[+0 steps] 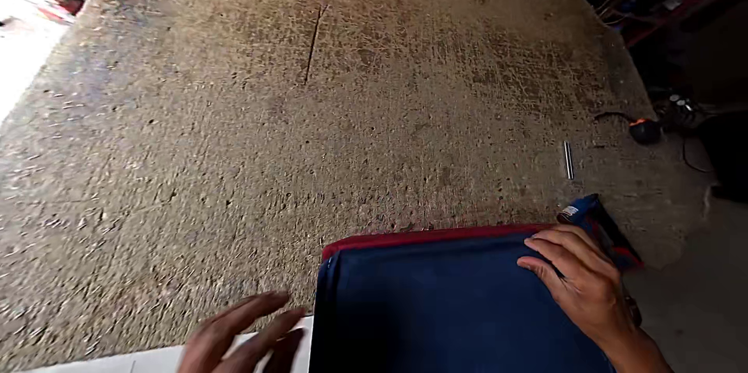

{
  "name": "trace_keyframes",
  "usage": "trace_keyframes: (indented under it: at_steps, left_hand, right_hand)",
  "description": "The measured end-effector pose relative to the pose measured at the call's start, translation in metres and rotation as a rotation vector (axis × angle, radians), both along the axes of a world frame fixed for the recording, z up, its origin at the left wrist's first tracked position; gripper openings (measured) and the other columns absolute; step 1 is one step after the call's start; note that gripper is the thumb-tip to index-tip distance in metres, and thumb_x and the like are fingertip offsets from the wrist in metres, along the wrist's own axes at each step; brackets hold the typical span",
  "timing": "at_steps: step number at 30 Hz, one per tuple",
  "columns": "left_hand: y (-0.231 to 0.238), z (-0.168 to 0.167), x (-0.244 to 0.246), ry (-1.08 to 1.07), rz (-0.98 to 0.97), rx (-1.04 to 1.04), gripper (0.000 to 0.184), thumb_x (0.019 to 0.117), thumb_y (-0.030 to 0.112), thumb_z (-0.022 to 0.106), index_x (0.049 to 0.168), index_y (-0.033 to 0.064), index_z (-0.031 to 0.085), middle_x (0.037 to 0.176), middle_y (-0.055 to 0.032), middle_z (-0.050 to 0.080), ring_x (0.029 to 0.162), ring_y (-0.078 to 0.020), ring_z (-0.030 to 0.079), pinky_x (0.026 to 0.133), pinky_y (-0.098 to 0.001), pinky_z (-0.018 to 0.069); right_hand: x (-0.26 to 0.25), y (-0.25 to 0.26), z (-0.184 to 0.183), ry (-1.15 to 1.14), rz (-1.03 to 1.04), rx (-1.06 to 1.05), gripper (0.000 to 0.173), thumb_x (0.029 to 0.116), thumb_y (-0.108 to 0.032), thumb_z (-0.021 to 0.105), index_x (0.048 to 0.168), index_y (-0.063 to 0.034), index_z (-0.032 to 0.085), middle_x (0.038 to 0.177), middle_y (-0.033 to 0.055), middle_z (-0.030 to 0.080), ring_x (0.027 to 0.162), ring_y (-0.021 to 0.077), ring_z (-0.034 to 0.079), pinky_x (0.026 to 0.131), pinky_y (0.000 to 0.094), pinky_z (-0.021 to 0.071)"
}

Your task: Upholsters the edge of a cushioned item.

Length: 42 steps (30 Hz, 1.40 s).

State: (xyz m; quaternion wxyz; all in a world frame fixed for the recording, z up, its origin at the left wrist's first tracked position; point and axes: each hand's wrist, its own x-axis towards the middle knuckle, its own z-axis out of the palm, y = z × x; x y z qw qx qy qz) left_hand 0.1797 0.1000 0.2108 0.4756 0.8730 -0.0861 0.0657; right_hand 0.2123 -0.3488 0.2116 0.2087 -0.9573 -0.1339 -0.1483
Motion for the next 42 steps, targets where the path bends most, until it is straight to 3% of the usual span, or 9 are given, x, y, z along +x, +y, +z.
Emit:
trace_keyframes:
  at_steps: [3, 7, 14, 17, 20, 22, 26, 30, 42]
  left_hand:
    - [-0.105, 0.018, 0.058, -0.170, -0.417, 0.295, 0.021, 0.1026, 0.028, 0.063, 0.119, 0.0212, 0.075, 0.123, -0.0038, 0.072, 0.120, -0.0232, 0.064, 0.099, -0.0428, 0.0538]
    - [-0.160, -0.011, 0.079, -0.309, -0.471, 0.427, 0.026, 0.1043, 0.029, 0.058, 0.118, 0.0129, 0.074, 0.112, -0.0056, 0.073, 0.103, -0.0233, 0.068, 0.086, -0.0372, 0.0575]
    - [-0.172, -0.014, 0.086, -0.271, -0.409, 0.478, 0.019, 0.1027, 0.027, 0.060, 0.101, 0.0161, 0.076, 0.090, -0.0017, 0.070, 0.084, -0.0190, 0.065, 0.073, -0.0339, 0.0524]
    - [-0.175, -0.010, 0.090, -0.186, -0.402, 0.425, 0.025, 0.1047, 0.028, 0.055, 0.094, 0.0170, 0.074, 0.087, -0.0003, 0.070, 0.082, -0.0162, 0.065, 0.070, -0.0321, 0.0523]
    - [-0.176, -0.008, 0.095, -0.120, -0.396, 0.402, 0.028, 0.1043, 0.029, 0.053, 0.089, 0.0176, 0.074, 0.084, 0.0020, 0.070, 0.079, -0.0139, 0.065, 0.068, -0.0301, 0.0518]
    - [-0.177, -0.010, 0.097, -0.122, -0.394, 0.418, 0.029, 0.1036, 0.030, 0.053, 0.088, 0.0190, 0.075, 0.082, 0.0040, 0.069, 0.078, -0.0137, 0.064, 0.069, -0.0316, 0.0503]
    - [-0.178, -0.016, 0.097, -0.137, -0.367, 0.380, 0.025, 0.1018, 0.027, 0.056, 0.088, 0.0188, 0.075, 0.085, 0.0048, 0.071, 0.095, -0.0174, 0.066, 0.086, -0.0377, 0.0515]
    - [-0.186, -0.023, 0.092, -0.167, -0.290, 0.325, 0.022, 0.0984, 0.020, 0.058, 0.085, 0.0141, 0.075, 0.085, 0.0010, 0.071, 0.084, -0.0128, 0.066, 0.070, -0.0252, 0.0530]
    - [-0.191, -0.019, 0.104, -0.134, -0.297, 0.410, 0.020, 0.0931, 0.020, 0.058, 0.080, 0.0143, 0.073, 0.075, 0.0034, 0.064, 0.071, -0.0119, 0.060, 0.059, -0.0260, 0.0462]
  right_hand:
    - [0.001, 0.015, -0.009, 0.016, 0.063, 0.013, 0.023, 0.0974, -0.037, 0.071, 0.112, -0.0220, 0.078, 0.111, -0.0021, 0.075, 0.112, 0.0169, 0.067, 0.098, 0.0392, 0.0552]
    - [0.011, 0.027, -0.012, 0.047, 0.124, 0.035, 0.025, 0.0996, -0.039, 0.067, 0.116, -0.0227, 0.077, 0.107, -0.0028, 0.074, 0.106, 0.0161, 0.067, 0.095, 0.0387, 0.0537]
    - [0.023, 0.030, -0.017, 0.098, 0.133, 0.118, 0.016, 0.1004, -0.031, 0.067, 0.106, -0.0210, 0.078, 0.087, -0.0024, 0.069, 0.092, 0.0155, 0.066, 0.087, 0.0373, 0.0523]
    - [0.026, 0.034, -0.012, 0.138, 0.155, 0.123, 0.016, 0.1026, -0.028, 0.063, 0.096, -0.0169, 0.073, 0.088, -0.0010, 0.066, 0.091, 0.0150, 0.065, 0.085, 0.0357, 0.0518]
    - [0.028, 0.038, -0.012, 0.172, 0.135, 0.114, 0.020, 0.1034, -0.033, 0.061, 0.099, -0.0168, 0.072, 0.092, -0.0024, 0.070, 0.092, 0.0134, 0.066, 0.083, 0.0347, 0.0513]
    - [0.032, 0.041, -0.013, 0.181, 0.127, 0.105, 0.023, 0.1018, -0.038, 0.063, 0.103, -0.0182, 0.075, 0.089, -0.0045, 0.070, 0.091, 0.0132, 0.064, 0.084, 0.0356, 0.0494]
    - [0.032, 0.049, -0.020, 0.171, 0.069, 0.169, 0.019, 0.0996, -0.030, 0.067, 0.088, -0.0184, 0.074, 0.084, -0.0071, 0.068, 0.097, 0.0133, 0.063, 0.086, 0.0331, 0.0491]
    - [0.031, 0.058, -0.021, 0.150, -0.021, 0.197, 0.018, 0.0982, -0.028, 0.068, 0.085, -0.0167, 0.074, 0.082, -0.0062, 0.068, 0.094, 0.0128, 0.065, 0.083, 0.0307, 0.0525]
    - [0.035, 0.068, -0.019, 0.127, -0.103, 0.206, 0.014, 0.0935, -0.021, 0.070, 0.081, -0.0153, 0.073, 0.077, -0.0057, 0.064, 0.091, 0.0144, 0.062, 0.083, 0.0330, 0.0492]
